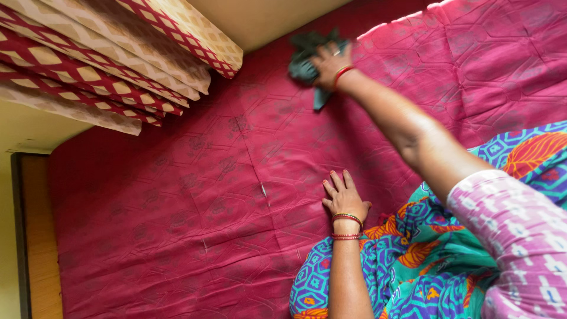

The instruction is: The person sits cross-legged on a red mattress and wipes its surface with a grey cloth. They systematically rub the fabric, occasionally adjusting the cloth, while a stack of folded mattresses is visible nearby.

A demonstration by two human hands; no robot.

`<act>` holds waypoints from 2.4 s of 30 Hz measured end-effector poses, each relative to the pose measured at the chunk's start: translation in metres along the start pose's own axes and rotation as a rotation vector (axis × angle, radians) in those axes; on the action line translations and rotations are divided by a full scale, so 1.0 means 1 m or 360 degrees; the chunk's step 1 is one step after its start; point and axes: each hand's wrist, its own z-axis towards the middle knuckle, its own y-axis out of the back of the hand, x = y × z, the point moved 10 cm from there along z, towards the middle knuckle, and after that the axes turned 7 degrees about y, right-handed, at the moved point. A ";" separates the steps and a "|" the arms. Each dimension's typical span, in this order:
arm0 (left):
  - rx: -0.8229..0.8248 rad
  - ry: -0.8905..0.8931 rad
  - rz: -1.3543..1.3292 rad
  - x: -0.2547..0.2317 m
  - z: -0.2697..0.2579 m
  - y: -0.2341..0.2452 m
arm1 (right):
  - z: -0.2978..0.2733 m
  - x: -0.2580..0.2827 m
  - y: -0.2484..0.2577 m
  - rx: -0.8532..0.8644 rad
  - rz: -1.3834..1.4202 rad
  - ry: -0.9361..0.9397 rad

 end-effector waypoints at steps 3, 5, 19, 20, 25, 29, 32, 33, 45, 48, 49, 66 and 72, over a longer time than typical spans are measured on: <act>0.0010 0.0019 0.0011 0.000 0.000 0.002 | -0.041 -0.075 0.015 -0.0120 0.0085 -0.0235; 0.0010 0.0018 0.0013 -0.002 -0.001 0.004 | -0.072 -0.103 0.022 -0.0191 0.0072 -0.0338; -0.0081 -0.0130 -0.0032 0.010 0.002 0.008 | -0.287 0.046 -0.024 -0.0010 -0.0242 0.0644; -0.0110 -0.0160 -0.0035 0.011 0.003 0.008 | -0.282 0.020 -0.016 -0.0049 -0.0288 0.0541; -0.0100 -0.0126 -0.0011 0.014 0.006 0.005 | -0.277 -0.108 0.037 -0.0402 -0.0241 -0.0261; -0.0064 -0.0117 0.0011 0.014 0.007 0.005 | -0.294 -0.073 0.006 -0.0122 -0.0187 -0.0309; -0.0070 -0.0123 0.0034 0.013 0.010 0.004 | -0.309 0.025 -0.008 -0.0208 -0.0301 0.0332; -0.0082 -0.0130 0.0032 0.015 0.009 0.003 | -0.315 0.053 -0.011 -0.0258 -0.0438 0.0561; -0.0108 -0.0186 -0.0009 0.018 0.015 -0.003 | -0.283 -0.108 0.022 -0.0324 0.0013 -0.0600; -0.0107 -0.0218 -0.0001 0.021 0.022 -0.007 | -0.283 -0.097 0.021 -0.0178 0.0116 -0.0619; -0.0111 -0.0235 0.0007 0.023 0.025 -0.009 | -0.286 -0.080 0.007 -0.0001 0.0169 -0.0575; -0.0238 -0.0317 -0.0027 0.048 0.049 -0.032 | -0.293 -0.185 0.022 -0.0291 0.0298 -0.1073; -0.0289 -0.0343 -0.0094 0.052 0.049 -0.032 | -0.280 -0.080 0.019 0.0060 0.0235 -0.0441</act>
